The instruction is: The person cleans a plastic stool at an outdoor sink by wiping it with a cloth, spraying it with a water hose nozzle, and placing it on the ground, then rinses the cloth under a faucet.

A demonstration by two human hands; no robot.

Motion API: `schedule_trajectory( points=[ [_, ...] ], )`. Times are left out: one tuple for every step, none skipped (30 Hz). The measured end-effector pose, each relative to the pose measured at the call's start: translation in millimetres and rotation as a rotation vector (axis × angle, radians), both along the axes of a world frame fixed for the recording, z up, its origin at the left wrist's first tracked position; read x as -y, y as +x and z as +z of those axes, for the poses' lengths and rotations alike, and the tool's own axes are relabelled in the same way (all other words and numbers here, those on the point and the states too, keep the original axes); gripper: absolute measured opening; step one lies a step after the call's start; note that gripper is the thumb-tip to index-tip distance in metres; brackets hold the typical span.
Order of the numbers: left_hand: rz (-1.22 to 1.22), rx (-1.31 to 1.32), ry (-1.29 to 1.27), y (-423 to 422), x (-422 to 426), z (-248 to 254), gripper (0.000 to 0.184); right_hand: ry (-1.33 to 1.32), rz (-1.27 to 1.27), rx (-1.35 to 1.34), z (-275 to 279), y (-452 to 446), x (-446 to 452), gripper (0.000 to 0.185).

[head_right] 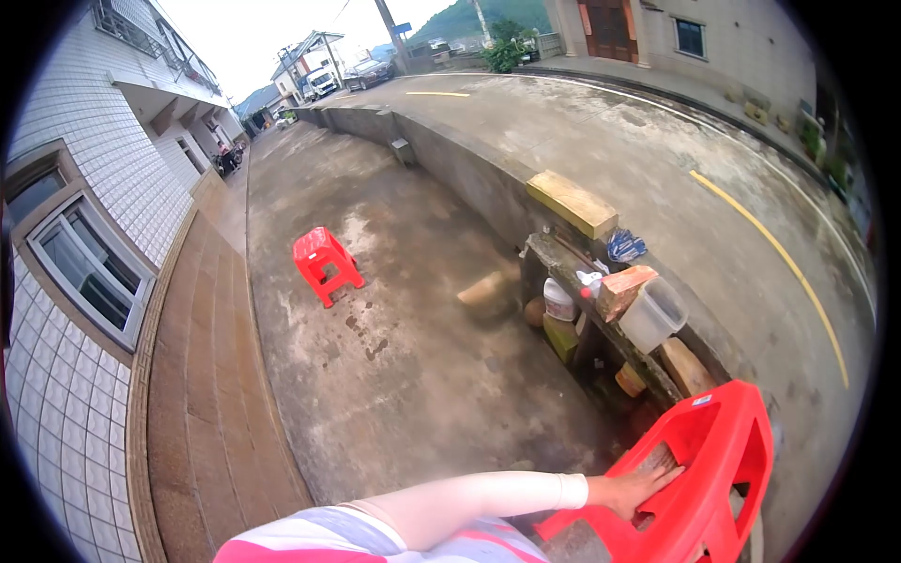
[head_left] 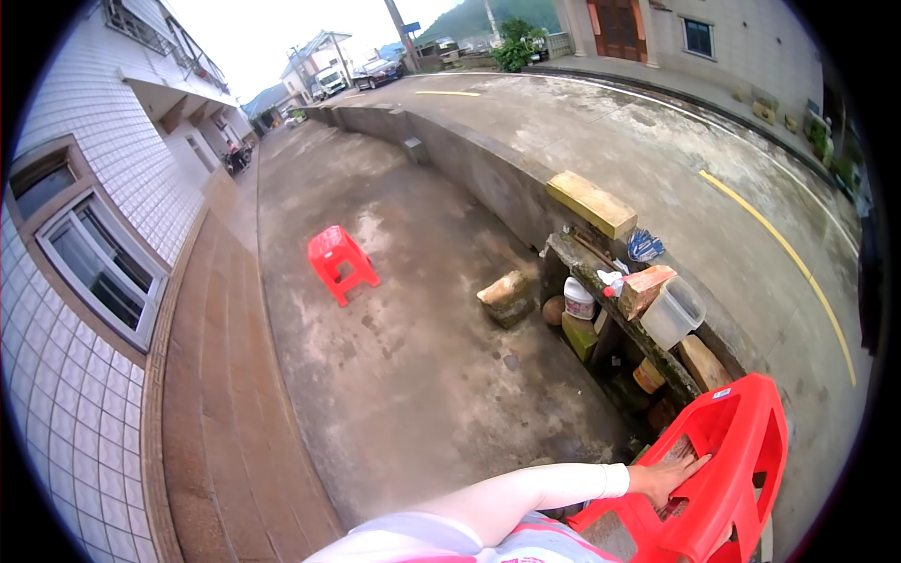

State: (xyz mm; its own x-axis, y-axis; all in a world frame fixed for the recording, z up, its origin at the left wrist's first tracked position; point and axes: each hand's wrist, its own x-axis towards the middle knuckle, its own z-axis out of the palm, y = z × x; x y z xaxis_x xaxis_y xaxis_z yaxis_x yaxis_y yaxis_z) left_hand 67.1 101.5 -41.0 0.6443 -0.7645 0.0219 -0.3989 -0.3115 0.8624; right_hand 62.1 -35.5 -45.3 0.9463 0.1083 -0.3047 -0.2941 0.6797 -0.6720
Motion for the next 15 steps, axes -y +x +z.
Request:
schedule_trajectory(
  points=[
    [-0.02, -0.02, 0.009, 1.0, -1.2, 3.8, 0.119, 0.004, 0.001, -0.001, 0.3, 0.1, -0.4, 0.044],
    [-0.041, -0.04, 0.017, 1.9, -1.9, 5.9, 0.121, 0.003, 0.0, 0.002, 0.3, 0.6, -0.7, 0.044],
    [-0.04, -0.033, 0.008, 2.5, -1.6, 5.1, 0.122, 0.002, 0.002, 0.002, 0.2, 0.0, -0.2, 0.044],
    [-0.039, -0.027, -0.001, 2.8, -0.4, 2.3, 0.123, 0.003, 0.0, 0.002, 0.9, 0.1, 0.0, 0.045],
    [-0.039, -0.022, -0.01, 2.9, 0.9, -0.4, 0.124, 0.002, 0.0, 0.002, 0.4, -1.0, 0.4, 0.045],
    [-0.04, -0.013, -0.001, 3.0, 1.9, -2.4, 0.124, 0.001, -0.001, -0.002, 0.0, -1.4, 0.5, 0.045],
    [-0.041, -0.004, 0.008, 3.0, 2.9, -4.0, 0.125, 0.002, -0.001, -0.003, -0.1, -1.1, 0.3, 0.045],
    [-0.042, 0.006, 0.016, 2.8, 3.4, -4.9, 0.125, 0.003, -0.003, -0.004, 0.4, -1.2, 0.3, 0.045],
    [-0.041, 0.015, 0.014, 2.2, 3.6, -5.0, 0.125, 0.005, 0.0, -0.005, -0.2, -1.1, -0.2, 0.045],
    [-0.04, 0.023, 0.011, 1.2, 3.7, -4.7, 0.125, 0.004, 0.0, -0.006, 0.2, -1.1, -0.2, 0.045],
    [-0.039, 0.032, 0.009, 0.2, 3.7, -3.8, 0.125, 0.006, 0.0, -0.009, 0.6, -1.3, -0.4, 0.045],
    [-0.045, 0.019, 0.006, -0.8, 2.9, -1.2, 0.125, 0.006, -0.003, -0.007, 0.5, -1.6, -0.2, 0.045],
    [-0.051, 0.006, 0.003, -1.8, 1.5, 2.8, 0.125, 0.006, -0.002, -0.009, 0.7, -1.5, -0.5, 0.045],
    [-0.057, -0.006, 0.0, -2.6, 1.1, 5.1, 0.125, 0.003, 0.0, -0.009, 0.1, -1.7, -0.5, 0.045],
    [-0.056, -0.009, -0.006, -2.6, 2.7, 4.0, 0.126, 0.007, -0.005, -0.012, 0.1, -2.3, 0.1, 0.045]
  ],
)
